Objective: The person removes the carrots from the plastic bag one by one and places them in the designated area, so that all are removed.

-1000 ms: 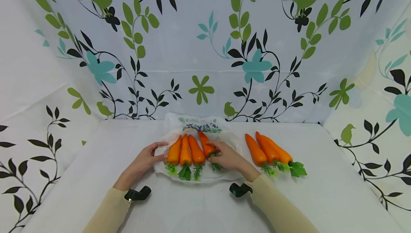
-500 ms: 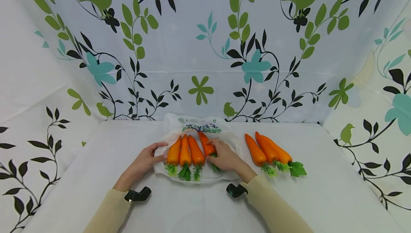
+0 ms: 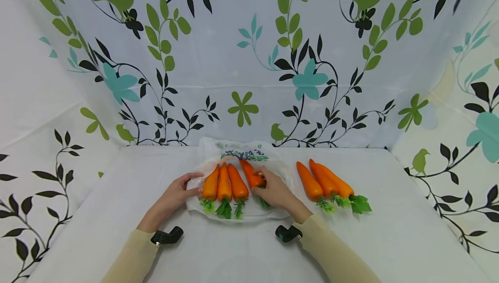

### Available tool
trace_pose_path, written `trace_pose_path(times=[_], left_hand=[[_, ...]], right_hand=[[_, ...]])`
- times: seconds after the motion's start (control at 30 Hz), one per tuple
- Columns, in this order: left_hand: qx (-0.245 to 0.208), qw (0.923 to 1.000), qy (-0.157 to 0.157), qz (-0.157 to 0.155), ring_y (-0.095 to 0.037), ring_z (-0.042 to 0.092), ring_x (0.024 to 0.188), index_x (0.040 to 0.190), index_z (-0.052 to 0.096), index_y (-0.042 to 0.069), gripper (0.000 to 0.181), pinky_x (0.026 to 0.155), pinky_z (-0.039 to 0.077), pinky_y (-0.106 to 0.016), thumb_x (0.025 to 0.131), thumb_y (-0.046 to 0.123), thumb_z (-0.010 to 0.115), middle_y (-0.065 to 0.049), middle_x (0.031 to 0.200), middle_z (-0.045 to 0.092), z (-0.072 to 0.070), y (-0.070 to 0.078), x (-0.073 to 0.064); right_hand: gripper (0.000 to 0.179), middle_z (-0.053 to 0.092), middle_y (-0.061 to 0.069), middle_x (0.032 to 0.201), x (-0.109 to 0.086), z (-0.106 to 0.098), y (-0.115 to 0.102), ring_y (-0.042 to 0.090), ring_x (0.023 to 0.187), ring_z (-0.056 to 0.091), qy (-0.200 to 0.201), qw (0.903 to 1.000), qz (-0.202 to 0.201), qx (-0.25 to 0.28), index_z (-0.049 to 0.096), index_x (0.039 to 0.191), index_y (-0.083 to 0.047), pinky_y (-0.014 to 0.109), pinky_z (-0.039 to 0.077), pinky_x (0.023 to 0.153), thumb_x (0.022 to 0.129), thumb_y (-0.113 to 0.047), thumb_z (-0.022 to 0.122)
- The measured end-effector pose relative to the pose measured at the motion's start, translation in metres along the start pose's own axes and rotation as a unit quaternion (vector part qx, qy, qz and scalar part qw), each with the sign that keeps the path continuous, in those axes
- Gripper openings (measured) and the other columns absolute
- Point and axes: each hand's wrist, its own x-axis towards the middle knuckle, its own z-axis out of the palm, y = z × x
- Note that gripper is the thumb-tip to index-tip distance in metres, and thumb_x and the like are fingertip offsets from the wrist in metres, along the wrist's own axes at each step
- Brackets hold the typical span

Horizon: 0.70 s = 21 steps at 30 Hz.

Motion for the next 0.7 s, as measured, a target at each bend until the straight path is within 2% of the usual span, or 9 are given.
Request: trace_pose_path(times=[0.17,0.37,0.7], left_hand=[[0.000,1.0000,0.002,-0.002,-0.035,0.013,0.149,0.139,0.052,0.006,0.056,0.120,0.007,-0.055,0.090,0.023,0.075,-0.019,0.158,0.027,-0.0004,-0.0001,-0.0008],[0.000,1.0000,0.004,0.002,-0.036,0.011,0.150,0.139,0.052,0.004,0.054,0.119,0.007,-0.056,0.092,0.020,0.073,-0.020,0.158,0.027,-0.0003,0.0009,-0.0015],[-0.003,1.0000,0.002,-0.005,-0.039,0.008,0.150,0.142,0.048,0.001,0.054,0.119,0.006,-0.057,0.094,0.015,0.070,-0.024,0.160,0.021,-0.0012,0.0004,0.0009]], right_hand=[[0.040,0.059,0.012,0.131,-0.0015,-0.0003,-0.0003,0.026,0.114,0.057,0.007,0.9992,0.024,0.030,0.056,0.128,-0.019,0.046,0.047,0.098,0.090,-0.020,0.069],[0.046,0.060,0.012,0.130,-0.0004,-0.0028,0.0014,0.027,0.112,0.057,0.014,0.9972,0.054,0.051,0.054,0.136,-0.023,0.047,0.048,0.097,0.091,-0.019,0.065],[0.044,0.061,0.010,0.128,-0.0003,-0.0075,0.0029,0.027,0.109,0.057,0.010,0.9935,0.075,0.085,0.057,0.135,-0.024,0.046,0.049,0.094,0.091,-0.021,0.065]])
